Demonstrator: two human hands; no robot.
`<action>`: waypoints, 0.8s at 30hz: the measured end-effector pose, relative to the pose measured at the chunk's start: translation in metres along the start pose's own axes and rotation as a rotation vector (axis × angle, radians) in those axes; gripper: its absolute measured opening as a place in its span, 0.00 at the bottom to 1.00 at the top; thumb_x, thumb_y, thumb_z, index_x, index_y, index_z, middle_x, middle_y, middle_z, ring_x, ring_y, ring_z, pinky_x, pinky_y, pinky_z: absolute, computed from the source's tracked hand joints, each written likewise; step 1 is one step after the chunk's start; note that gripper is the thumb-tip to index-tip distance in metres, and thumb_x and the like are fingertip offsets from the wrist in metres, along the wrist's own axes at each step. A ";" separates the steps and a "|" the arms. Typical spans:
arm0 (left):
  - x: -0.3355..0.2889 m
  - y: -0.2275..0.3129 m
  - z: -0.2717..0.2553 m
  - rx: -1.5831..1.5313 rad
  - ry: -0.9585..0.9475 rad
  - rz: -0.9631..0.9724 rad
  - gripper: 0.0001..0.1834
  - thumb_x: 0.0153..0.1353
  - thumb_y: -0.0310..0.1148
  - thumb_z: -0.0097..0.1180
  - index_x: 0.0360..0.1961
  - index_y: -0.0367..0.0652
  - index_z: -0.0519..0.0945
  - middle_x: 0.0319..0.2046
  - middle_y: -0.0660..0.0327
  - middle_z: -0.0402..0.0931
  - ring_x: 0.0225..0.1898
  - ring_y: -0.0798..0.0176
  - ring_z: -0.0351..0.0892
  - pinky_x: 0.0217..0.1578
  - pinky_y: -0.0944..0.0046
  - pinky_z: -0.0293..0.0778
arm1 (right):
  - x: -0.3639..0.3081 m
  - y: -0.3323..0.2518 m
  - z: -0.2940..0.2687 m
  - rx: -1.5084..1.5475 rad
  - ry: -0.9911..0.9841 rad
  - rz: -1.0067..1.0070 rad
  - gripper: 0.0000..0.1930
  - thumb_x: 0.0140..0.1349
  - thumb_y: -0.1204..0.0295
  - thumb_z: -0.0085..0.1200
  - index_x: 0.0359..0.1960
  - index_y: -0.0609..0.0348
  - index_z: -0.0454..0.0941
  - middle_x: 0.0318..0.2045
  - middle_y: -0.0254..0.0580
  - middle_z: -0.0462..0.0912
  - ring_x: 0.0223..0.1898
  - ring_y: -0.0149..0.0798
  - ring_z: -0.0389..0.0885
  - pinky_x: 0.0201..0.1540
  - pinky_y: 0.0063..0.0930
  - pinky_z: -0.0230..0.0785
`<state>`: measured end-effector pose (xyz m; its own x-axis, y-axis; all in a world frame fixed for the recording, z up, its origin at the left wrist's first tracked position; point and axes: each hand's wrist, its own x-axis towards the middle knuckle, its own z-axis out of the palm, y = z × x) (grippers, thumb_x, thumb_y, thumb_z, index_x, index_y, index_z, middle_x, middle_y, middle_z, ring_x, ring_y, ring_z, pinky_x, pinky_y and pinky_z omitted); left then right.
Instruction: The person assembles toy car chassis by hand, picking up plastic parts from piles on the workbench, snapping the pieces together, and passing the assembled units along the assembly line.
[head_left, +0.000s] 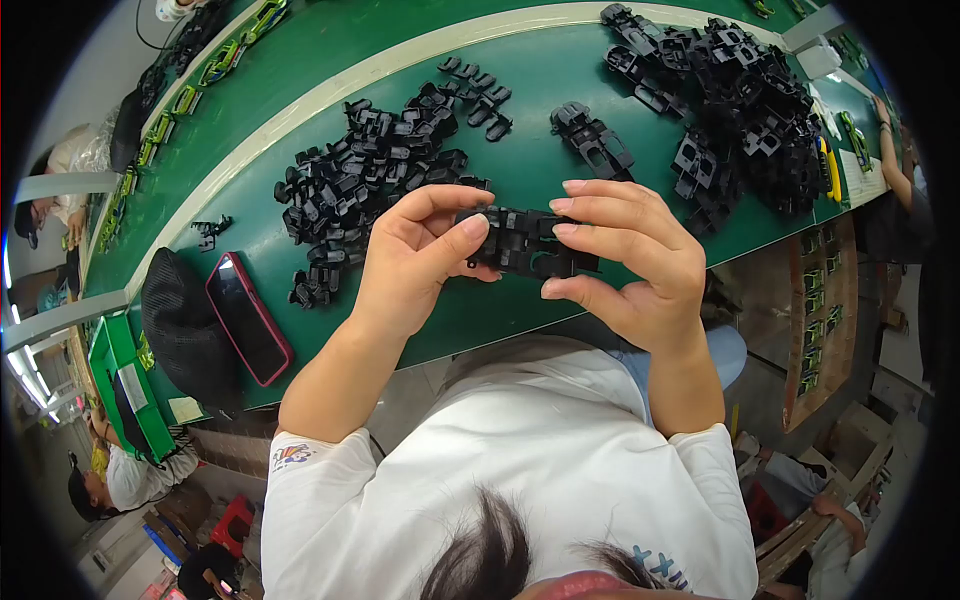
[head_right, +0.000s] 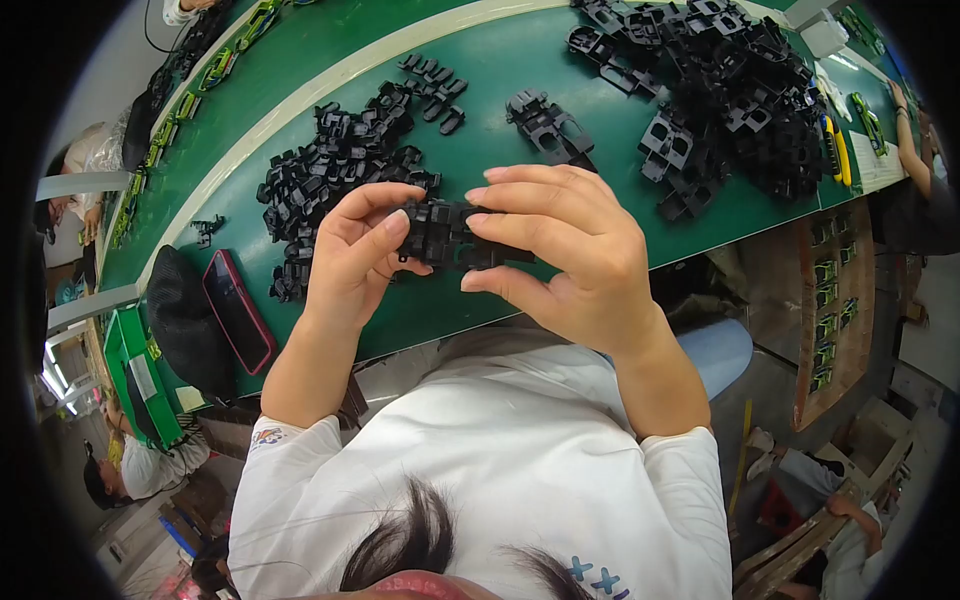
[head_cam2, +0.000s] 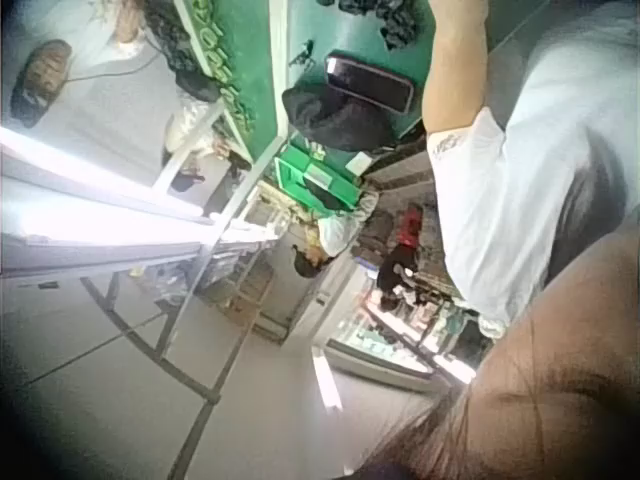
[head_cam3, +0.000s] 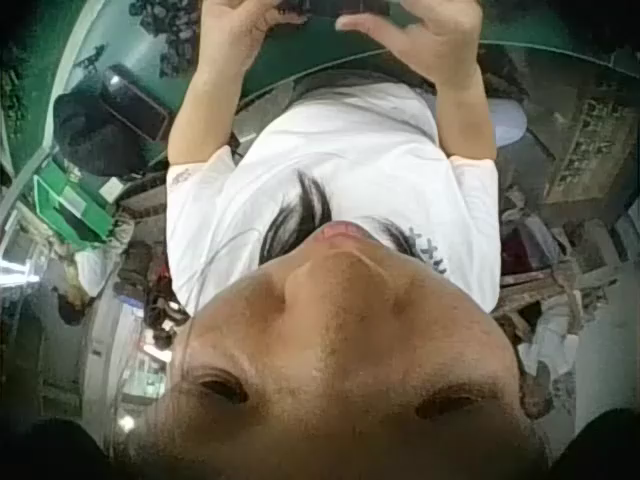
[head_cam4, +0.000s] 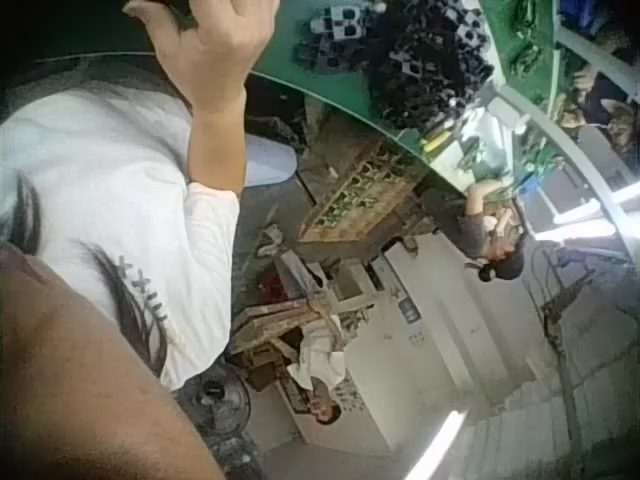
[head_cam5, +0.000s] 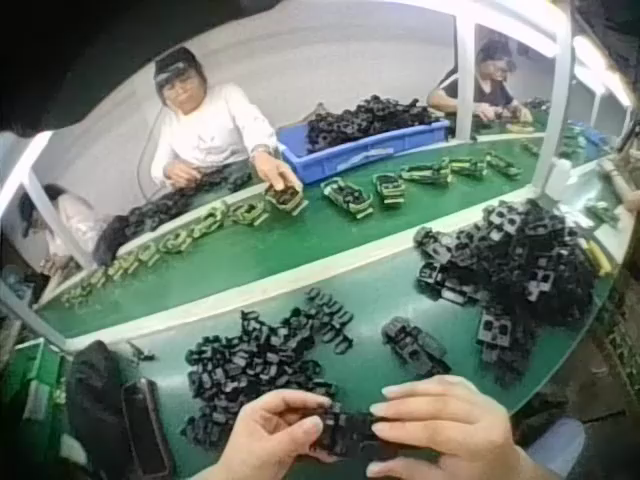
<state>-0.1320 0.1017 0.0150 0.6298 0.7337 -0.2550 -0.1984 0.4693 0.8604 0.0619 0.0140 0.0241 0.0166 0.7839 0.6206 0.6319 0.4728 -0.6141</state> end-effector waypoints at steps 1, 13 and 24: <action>0.000 -0.001 0.001 0.044 0.022 0.034 0.14 0.56 0.26 0.57 0.44 0.32 0.73 0.34 0.56 0.75 0.33 0.69 0.77 0.29 0.68 0.80 | 0.000 -0.001 -0.001 -0.068 -0.012 -0.019 0.18 0.33 0.67 0.69 0.29 0.56 0.80 0.36 0.36 0.81 0.43 0.42 0.78 0.43 0.34 0.68; -0.002 0.003 -0.002 0.069 -0.050 0.077 0.14 0.56 0.27 0.56 0.43 0.33 0.73 0.34 0.57 0.75 0.33 0.69 0.77 0.29 0.69 0.80 | -0.001 -0.004 0.002 -0.019 -0.068 0.033 0.20 0.32 0.66 0.70 0.30 0.58 0.80 0.37 0.38 0.81 0.43 0.44 0.78 0.45 0.34 0.68; -0.006 -0.005 0.004 0.103 -0.015 0.242 0.15 0.56 0.22 0.55 0.45 0.31 0.71 0.37 0.55 0.74 0.36 0.67 0.76 0.33 0.67 0.80 | -0.012 -0.009 0.016 0.817 0.118 0.718 0.21 0.49 0.77 0.63 0.46 0.67 0.72 0.38 0.43 0.77 0.39 0.31 0.76 0.42 0.21 0.70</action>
<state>-0.1319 0.0926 0.0140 0.5846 0.8108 -0.0303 -0.2677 0.2280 0.9361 0.0438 0.0062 0.0145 0.2778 0.9606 0.0045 -0.2588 0.0793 -0.9627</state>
